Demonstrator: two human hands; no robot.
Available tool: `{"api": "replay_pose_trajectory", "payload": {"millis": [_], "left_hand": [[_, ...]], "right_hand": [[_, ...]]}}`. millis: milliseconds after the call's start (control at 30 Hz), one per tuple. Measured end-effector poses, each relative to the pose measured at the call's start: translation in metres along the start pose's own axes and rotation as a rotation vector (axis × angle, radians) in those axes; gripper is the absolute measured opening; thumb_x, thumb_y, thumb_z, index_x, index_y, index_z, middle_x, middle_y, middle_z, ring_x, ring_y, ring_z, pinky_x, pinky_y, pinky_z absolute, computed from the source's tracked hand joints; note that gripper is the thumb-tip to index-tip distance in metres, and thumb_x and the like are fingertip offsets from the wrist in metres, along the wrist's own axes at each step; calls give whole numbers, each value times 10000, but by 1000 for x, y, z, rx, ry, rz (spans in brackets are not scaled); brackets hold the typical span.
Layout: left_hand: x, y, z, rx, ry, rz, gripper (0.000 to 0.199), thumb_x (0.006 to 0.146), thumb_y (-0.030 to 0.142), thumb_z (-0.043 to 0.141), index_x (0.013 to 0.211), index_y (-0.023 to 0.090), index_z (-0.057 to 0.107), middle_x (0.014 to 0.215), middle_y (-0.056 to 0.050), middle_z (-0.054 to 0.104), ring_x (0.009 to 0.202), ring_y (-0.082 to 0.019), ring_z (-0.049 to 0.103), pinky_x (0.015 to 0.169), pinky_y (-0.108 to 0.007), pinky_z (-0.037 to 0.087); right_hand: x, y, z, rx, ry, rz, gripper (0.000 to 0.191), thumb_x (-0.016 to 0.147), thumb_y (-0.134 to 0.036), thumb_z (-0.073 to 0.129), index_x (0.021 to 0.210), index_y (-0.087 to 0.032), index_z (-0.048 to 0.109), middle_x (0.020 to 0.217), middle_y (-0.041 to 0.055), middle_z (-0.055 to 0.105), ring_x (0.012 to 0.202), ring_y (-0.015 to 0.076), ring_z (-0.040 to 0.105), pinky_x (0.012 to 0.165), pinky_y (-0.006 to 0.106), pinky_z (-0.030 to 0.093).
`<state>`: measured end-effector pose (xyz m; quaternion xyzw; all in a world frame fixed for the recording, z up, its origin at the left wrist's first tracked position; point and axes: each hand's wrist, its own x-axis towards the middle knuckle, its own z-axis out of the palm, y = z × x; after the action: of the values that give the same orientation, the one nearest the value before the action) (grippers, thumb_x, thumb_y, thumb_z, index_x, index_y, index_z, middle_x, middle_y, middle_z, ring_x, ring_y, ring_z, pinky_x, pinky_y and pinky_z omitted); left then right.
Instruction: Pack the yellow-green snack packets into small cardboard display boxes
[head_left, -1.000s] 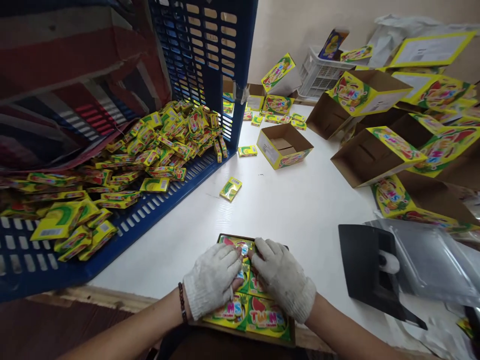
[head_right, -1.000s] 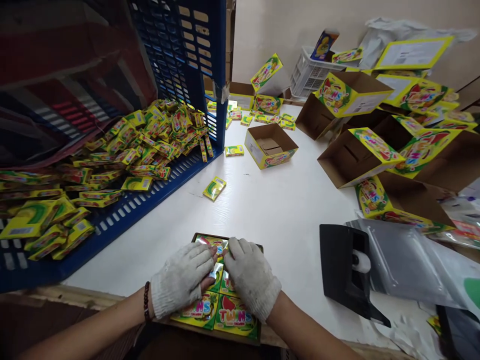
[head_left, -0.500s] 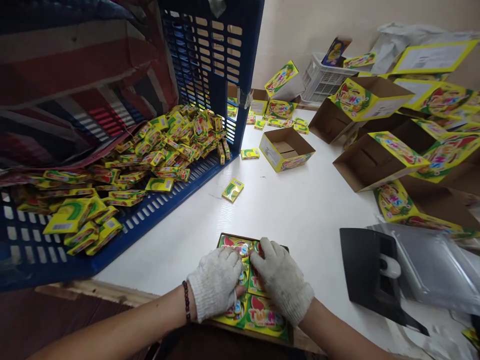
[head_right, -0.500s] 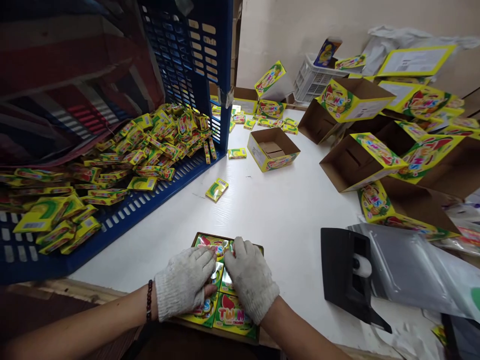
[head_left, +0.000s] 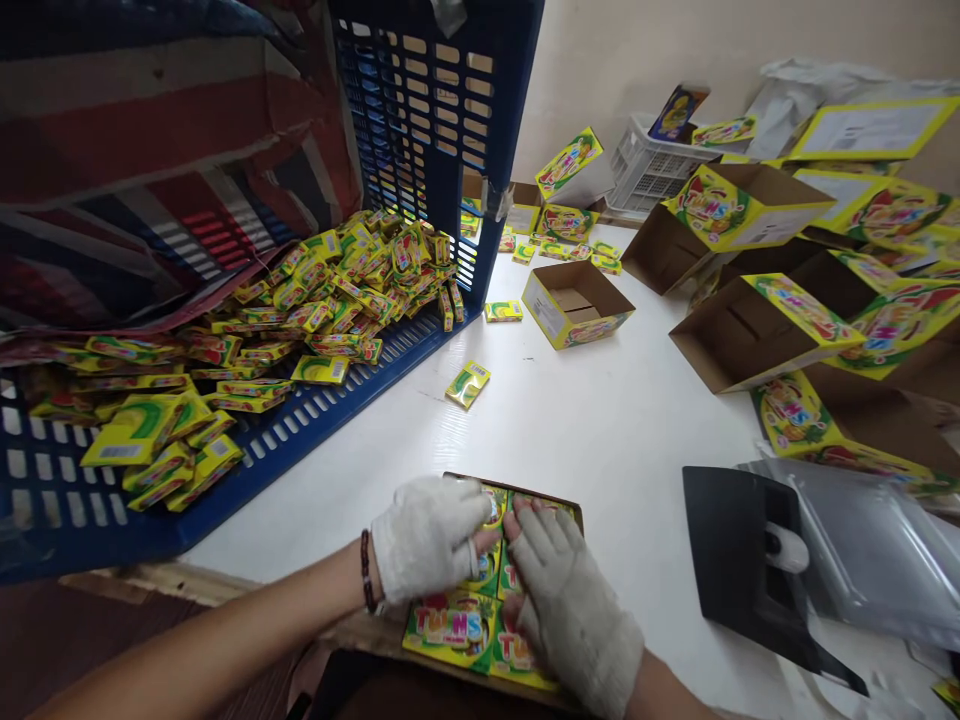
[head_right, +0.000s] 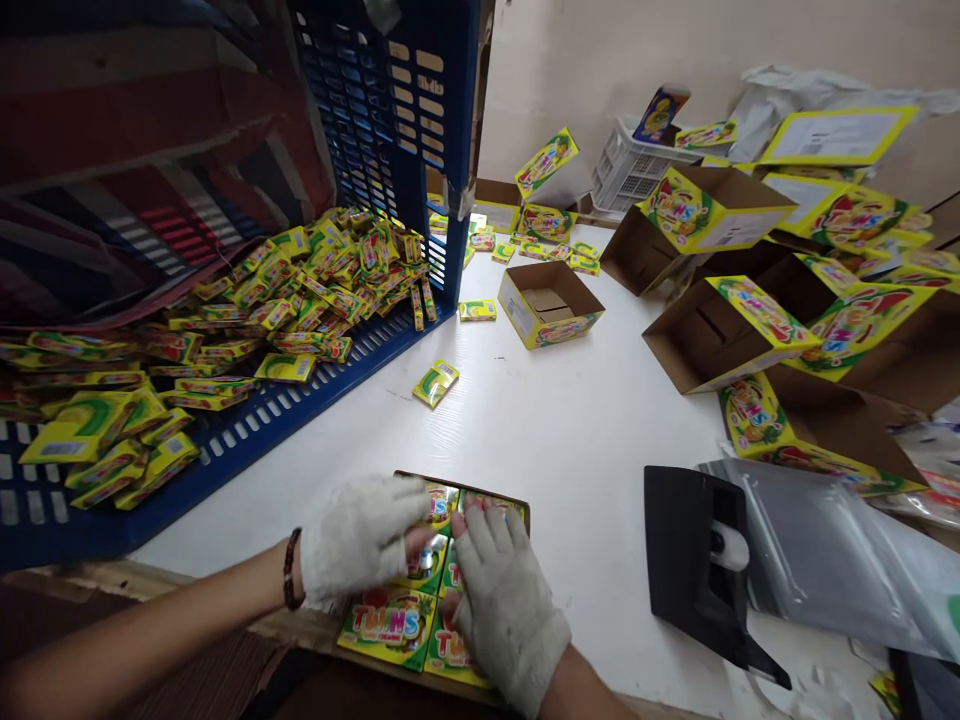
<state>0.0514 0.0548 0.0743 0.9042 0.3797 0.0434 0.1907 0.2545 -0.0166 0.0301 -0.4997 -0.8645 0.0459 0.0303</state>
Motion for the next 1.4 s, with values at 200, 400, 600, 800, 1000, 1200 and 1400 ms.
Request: {"api": "replay_pose_trajectory", "payload": {"millis": [200,400,600,800,1000,1200,1400], "left_hand": [[100,-71,-9,-111,205,-515,427,788,353,654,1157,173,536,1200,-135,556,1081,-277,574,888,-375,468],[121,-86,-3,-242,136,-499,305,849,304,564,1105,144,603,1083,-128,643,998,-255,614,822,-329,486],[33,-32,-31,-591,-126,-123,313,826,419,622,1022,182,686,856,34,684,787,-126,623,651,-176,465],[-6,-78,-42,-131,-28,-421,378,910,488,463,860,189,689,788,2,640,765,-141,586,699,-220,471],[-13,-205,-42,152,142,-698,359,793,217,568,1150,191,598,1249,-123,512,1186,-313,443,1033,-462,324],[-27,-235,-50,191,190,-759,441,772,279,627,1202,201,573,1226,-123,554,1208,-308,436,1040,-428,336],[-33,-198,-53,6,244,-700,373,823,443,594,1059,160,655,1050,-122,644,1031,-281,568,893,-378,444]], "right_hand": [[0,-9,15,45,-246,62,846,744,-630,623,1399,-106,512,1474,221,430,1318,442,421,1048,636,335],[-15,6,33,140,71,-1,794,802,-421,626,1501,-169,346,1441,194,490,1254,412,513,990,602,448],[4,8,2,459,489,98,696,899,-228,521,1526,-267,222,1502,141,400,1319,325,475,963,481,531],[5,-25,-8,660,121,268,285,938,-366,494,1183,-295,620,1097,68,711,958,241,695,740,327,609],[-14,-64,17,558,278,146,247,928,-261,512,1146,-256,629,1019,94,675,950,238,641,830,377,542],[-11,-57,39,327,364,-72,235,844,-342,600,1047,-253,679,990,88,642,912,274,614,771,416,510],[-1,-36,37,381,475,-97,447,893,-273,508,1338,-248,533,1165,114,620,1022,272,627,777,378,557]]}}
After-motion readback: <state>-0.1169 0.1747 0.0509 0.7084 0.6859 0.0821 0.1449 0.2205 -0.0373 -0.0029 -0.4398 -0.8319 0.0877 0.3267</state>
